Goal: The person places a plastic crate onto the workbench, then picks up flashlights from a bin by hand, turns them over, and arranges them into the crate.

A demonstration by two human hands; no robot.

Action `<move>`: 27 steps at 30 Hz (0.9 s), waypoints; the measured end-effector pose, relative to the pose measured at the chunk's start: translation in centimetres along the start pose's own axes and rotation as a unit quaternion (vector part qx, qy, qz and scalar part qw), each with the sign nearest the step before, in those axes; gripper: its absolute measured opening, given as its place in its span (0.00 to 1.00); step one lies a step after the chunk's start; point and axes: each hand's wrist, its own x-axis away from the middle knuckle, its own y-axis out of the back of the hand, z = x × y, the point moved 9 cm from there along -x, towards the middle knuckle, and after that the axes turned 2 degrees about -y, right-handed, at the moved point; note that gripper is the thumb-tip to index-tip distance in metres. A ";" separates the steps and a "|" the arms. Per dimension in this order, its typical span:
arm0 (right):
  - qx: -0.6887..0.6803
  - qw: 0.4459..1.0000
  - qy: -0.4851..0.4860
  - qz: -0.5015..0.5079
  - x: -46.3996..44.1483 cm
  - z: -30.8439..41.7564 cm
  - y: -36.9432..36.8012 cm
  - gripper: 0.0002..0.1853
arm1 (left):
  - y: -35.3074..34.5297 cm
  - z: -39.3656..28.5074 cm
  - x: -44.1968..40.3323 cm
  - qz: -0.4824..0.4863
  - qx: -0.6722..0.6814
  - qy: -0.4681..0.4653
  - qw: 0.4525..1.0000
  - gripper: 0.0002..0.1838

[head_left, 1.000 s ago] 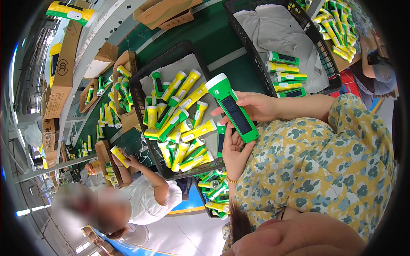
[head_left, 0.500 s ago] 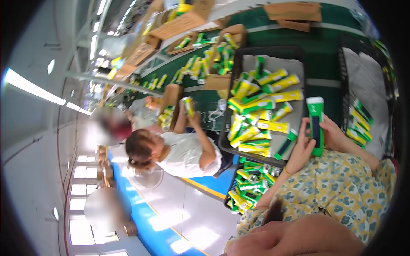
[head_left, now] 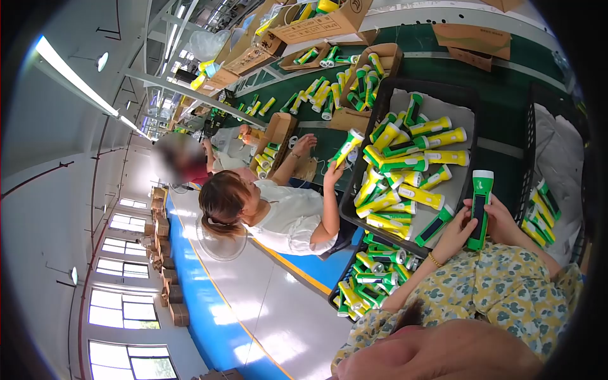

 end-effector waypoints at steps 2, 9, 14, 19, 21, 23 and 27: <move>-0.011 1.000 -0.001 -0.001 0.1 -0.1 -0.1 0.26 | -0.2 0.0 0.1 0.009 0.017 0.007 1.000 0.25; -0.008 1.000 -0.005 0.015 0.1 -0.1 -0.6 0.26 | -0.1 -0.1 0.6 0.021 0.028 0.003 0.999 0.23; -0.026 1.000 -0.011 -0.010 0.2 0.0 -0.3 0.25 | 0.4 2.4 0.9 -0.012 0.110 0.006 0.994 0.26; -0.051 0.997 -0.023 -0.052 1.0 0.2 0.7 0.23 | 3.4 6.3 3.8 -0.028 -0.122 0.063 0.990 0.13; -0.053 0.996 -0.020 -0.064 1.2 0.5 1.0 0.22 | 4.1 9.6 7.8 -0.007 -0.149 0.101 0.984 0.12; -0.074 0.995 -0.018 -0.060 1.3 0.3 1.4 0.22 | 4.2 11.8 10.5 0.012 -0.129 0.139 0.982 0.13; -0.096 0.994 -0.017 -0.047 1.3 0.5 1.7 0.23 | 5.4 14.2 12.9 0.021 -0.143 0.205 0.968 0.13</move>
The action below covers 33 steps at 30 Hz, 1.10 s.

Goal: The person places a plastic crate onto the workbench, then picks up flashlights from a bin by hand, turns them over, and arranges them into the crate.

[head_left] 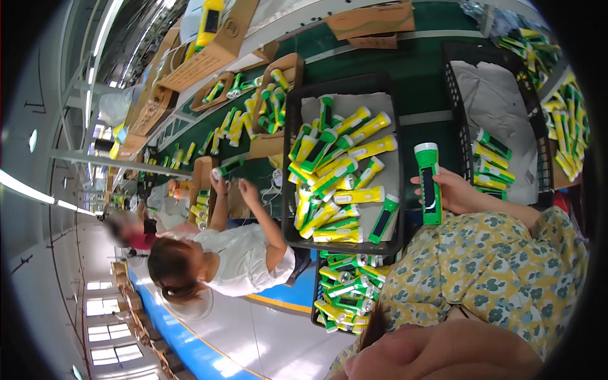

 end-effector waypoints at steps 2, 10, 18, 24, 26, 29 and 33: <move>-0.001 1.000 -0.006 0.010 -0.2 -0.2 -0.1 0.24 | 0.3 0.8 0.4 0.003 -0.009 0.017 1.000 0.13; 0.024 0.998 -0.043 0.038 -1.3 -1.0 -0.3 0.24 | 1.7 1.1 0.7 0.011 -0.019 0.047 0.999 0.14; 0.013 0.998 -0.050 0.030 -1.0 -1.0 -0.5 0.24 | 2.4 0.3 0.9 0.004 -0.013 0.052 0.999 0.14; -0.031 0.999 -0.028 0.033 -0.9 -0.7 0.0 0.25 | 2.8 -0.4 1.4 0.000 -0.010 0.059 0.998 0.15; -0.038 0.998 -0.022 0.034 -0.9 -0.6 0.1 0.25 | 2.9 -0.7 1.3 -0.001 -0.009 0.059 0.998 0.15; -0.038 0.997 -0.014 0.061 -0.4 0.2 -1.0 0.25 | 3.1 -1.2 1.2 -0.005 -0.001 0.057 0.998 0.15; -0.028 0.995 -0.013 0.092 0.1 0.5 -2.0 0.24 | 3.3 -1.9 1.0 -0.005 0.006 0.052 0.999 0.15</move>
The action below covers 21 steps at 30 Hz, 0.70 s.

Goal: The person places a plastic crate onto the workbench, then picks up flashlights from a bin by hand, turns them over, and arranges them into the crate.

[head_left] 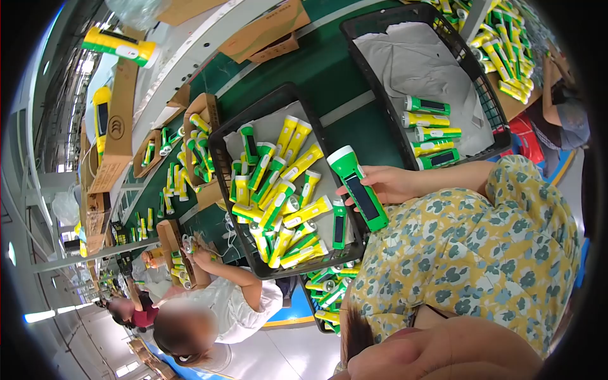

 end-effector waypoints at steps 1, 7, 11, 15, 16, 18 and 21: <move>-0.006 1.000 0.003 -0.007 0.2 0.0 0.0 0.24 | 0.1 -0.2 0.0 0.000 0.001 0.000 1.000 0.15; -0.066 0.996 0.011 0.051 0.1 0.0 -0.7 0.25 | -0.1 -3.7 -0.5 -0.004 0.039 -0.032 0.999 0.16; -0.028 0.998 0.024 0.060 0.3 0.1 -1.3 0.25 | -1.8 -10.7 -1.1 0.002 0.102 -0.080 0.992 0.17; 0.149 0.987 0.063 -0.008 0.5 0.6 -1.3 0.23 | -3.5 -14.7 -2.5 0.099 0.176 -0.124 0.972 0.19; 0.167 0.984 0.062 -0.003 0.4 0.4 -0.9 0.22 | -4.3 -15.7 -2.4 0.149 0.197 -0.128 0.961 0.21; 0.196 0.977 0.086 0.016 0.0 0.7 -1.0 0.22 | -4.6 -16.2 -2.6 0.174 0.200 -0.124 0.956 0.20; 0.201 0.974 0.103 0.023 0.5 1.3 -1.8 0.22 | -5.3 -17.3 -2.2 0.209 0.203 -0.137 0.947 0.20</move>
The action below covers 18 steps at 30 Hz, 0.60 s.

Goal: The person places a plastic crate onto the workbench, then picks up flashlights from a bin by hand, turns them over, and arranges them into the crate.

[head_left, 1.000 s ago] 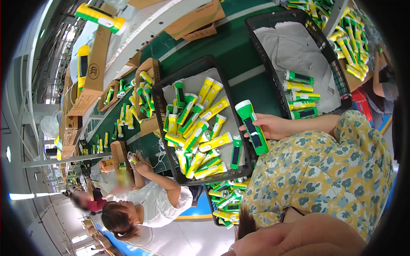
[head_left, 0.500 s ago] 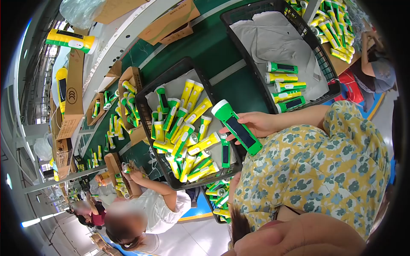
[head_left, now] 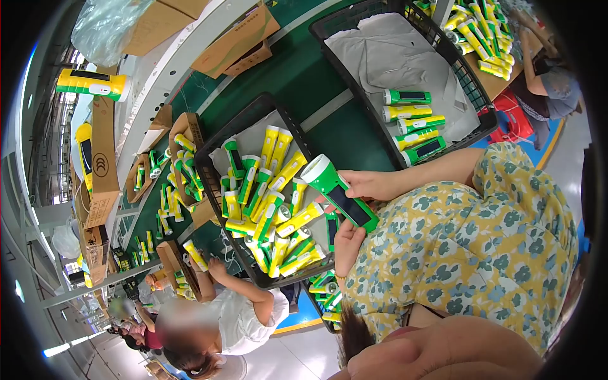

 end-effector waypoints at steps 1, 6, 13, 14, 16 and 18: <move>-0.001 1.000 -0.002 0.000 0.1 0.3 -0.3 0.22 | -0.6 -0.6 0.0 0.018 -0.005 -0.016 1.000 0.21; -0.095 0.992 -0.077 -0.020 -0.1 -0.9 0.2 0.22 | -1.2 -1.2 0.0 0.002 -0.025 -0.005 1.000 0.25; -0.113 0.992 -0.053 -0.002 -1.2 -1.1 0.5 0.28 | -1.0 -0.2 0.2 0.017 -0.047 0.009 0.999 0.32; -0.130 0.991 -0.040 -0.017 -1.4 -1.0 0.8 0.25 | -1.0 -0.1 0.1 0.016 -0.045 0.009 0.999 0.32; -0.145 0.988 -0.029 -0.033 -1.6 -0.2 1.0 0.23 | -1.4 -0.9 -0.1 0.000 -0.014 -0.014 1.000 0.29; -0.124 0.991 -0.018 -0.051 -1.6 0.6 1.4 0.23 | -2.2 -1.4 0.0 -0.015 0.023 -0.002 1.000 0.28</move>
